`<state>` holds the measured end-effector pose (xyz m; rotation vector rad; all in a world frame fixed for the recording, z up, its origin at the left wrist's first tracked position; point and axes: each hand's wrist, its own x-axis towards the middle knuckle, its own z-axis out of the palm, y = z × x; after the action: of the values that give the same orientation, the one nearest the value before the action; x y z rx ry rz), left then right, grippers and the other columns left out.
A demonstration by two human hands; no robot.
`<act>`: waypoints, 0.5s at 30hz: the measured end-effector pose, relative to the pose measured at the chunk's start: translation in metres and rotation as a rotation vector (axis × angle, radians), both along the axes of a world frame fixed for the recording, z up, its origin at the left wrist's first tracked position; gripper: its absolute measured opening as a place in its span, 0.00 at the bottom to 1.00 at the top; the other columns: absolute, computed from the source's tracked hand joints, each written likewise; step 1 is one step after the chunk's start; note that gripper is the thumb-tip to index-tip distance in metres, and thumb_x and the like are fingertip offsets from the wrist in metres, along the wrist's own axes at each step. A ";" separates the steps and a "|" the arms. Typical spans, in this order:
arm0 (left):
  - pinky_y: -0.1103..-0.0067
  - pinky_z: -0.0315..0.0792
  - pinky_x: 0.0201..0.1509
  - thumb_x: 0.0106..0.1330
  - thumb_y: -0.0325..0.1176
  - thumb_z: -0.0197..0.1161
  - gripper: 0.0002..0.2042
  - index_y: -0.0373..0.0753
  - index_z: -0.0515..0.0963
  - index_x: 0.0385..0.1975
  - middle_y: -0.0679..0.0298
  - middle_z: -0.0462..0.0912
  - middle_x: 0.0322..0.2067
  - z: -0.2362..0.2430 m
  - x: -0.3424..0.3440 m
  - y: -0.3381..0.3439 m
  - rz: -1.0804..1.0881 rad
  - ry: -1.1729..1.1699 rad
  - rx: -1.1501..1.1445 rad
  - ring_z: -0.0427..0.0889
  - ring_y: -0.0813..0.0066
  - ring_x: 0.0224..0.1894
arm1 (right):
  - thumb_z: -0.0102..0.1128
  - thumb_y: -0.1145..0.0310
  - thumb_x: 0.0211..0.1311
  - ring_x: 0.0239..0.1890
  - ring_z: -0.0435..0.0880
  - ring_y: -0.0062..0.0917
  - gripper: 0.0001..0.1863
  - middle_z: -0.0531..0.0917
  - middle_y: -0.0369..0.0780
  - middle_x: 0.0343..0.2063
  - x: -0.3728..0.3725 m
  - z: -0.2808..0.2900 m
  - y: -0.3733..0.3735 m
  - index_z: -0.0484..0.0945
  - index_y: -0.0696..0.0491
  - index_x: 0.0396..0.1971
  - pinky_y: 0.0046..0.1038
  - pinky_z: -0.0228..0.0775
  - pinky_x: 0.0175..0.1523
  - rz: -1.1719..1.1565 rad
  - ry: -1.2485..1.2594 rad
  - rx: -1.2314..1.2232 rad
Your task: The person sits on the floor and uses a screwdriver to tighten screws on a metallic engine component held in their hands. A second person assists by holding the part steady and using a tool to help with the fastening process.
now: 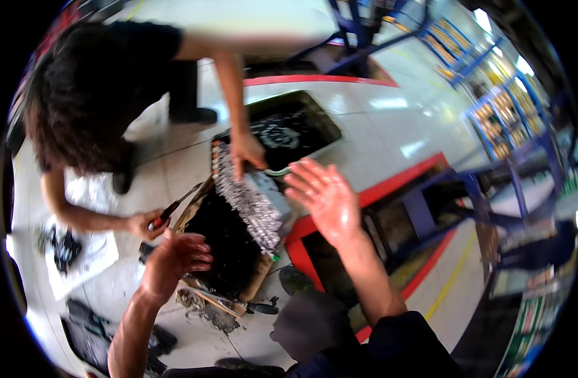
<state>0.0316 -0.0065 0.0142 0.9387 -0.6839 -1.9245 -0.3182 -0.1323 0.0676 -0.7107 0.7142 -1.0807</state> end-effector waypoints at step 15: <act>0.64 0.76 0.58 0.66 0.29 0.70 0.13 0.31 0.82 0.48 0.50 0.85 0.47 -0.022 -0.151 0.033 -0.392 -0.811 -0.899 0.84 0.49 0.51 | 0.59 0.54 0.79 0.60 0.81 0.26 0.26 0.83 0.40 0.59 -0.171 0.118 0.341 0.75 0.53 0.68 0.31 0.73 0.64 -0.631 1.165 0.131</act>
<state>-0.1197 0.0264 -0.0074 0.9852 -2.1053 -1.1973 -0.4890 0.2092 0.1859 -1.0203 2.0908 -1.0965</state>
